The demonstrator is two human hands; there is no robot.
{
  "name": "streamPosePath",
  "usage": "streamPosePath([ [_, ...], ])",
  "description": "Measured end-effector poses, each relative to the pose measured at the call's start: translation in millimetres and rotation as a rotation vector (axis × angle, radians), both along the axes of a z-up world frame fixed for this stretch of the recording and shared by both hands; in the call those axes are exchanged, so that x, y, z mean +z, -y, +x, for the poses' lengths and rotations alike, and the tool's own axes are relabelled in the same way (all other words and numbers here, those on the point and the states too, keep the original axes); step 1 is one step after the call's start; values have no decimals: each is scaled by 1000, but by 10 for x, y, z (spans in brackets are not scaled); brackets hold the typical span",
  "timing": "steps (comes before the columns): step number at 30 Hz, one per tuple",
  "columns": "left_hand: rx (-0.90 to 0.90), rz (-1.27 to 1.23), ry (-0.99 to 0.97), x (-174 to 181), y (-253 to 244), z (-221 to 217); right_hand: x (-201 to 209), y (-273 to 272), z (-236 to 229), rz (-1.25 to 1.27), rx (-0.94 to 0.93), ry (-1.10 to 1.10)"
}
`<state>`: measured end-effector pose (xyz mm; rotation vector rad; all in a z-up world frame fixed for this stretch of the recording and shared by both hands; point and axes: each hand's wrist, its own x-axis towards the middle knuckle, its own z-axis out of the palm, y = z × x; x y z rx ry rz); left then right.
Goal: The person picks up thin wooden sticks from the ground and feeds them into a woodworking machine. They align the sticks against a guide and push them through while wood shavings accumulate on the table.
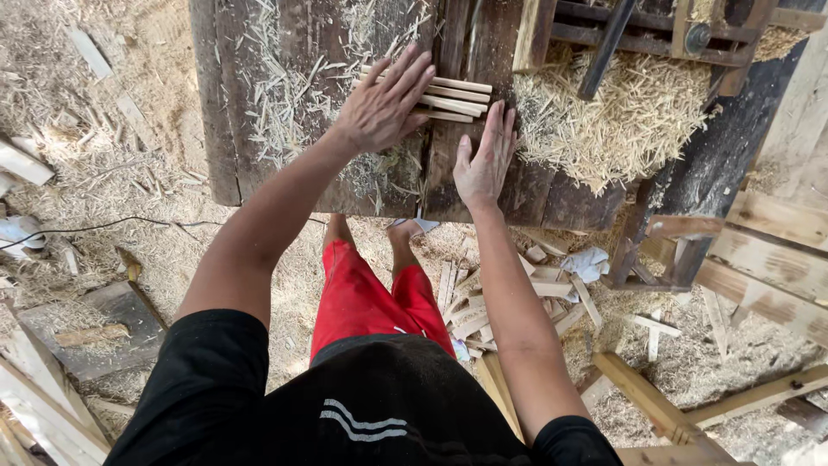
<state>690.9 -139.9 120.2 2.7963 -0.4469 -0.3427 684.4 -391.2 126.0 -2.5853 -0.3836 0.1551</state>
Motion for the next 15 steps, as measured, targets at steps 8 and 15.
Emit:
streamPosePath([
  [8,58,37,-87,-44,92,-134,-39,-34,-7,-94,26,33],
  [15,91,-7,-54,-188,179,-246,-97,61,-36,-67,-19,-3],
])
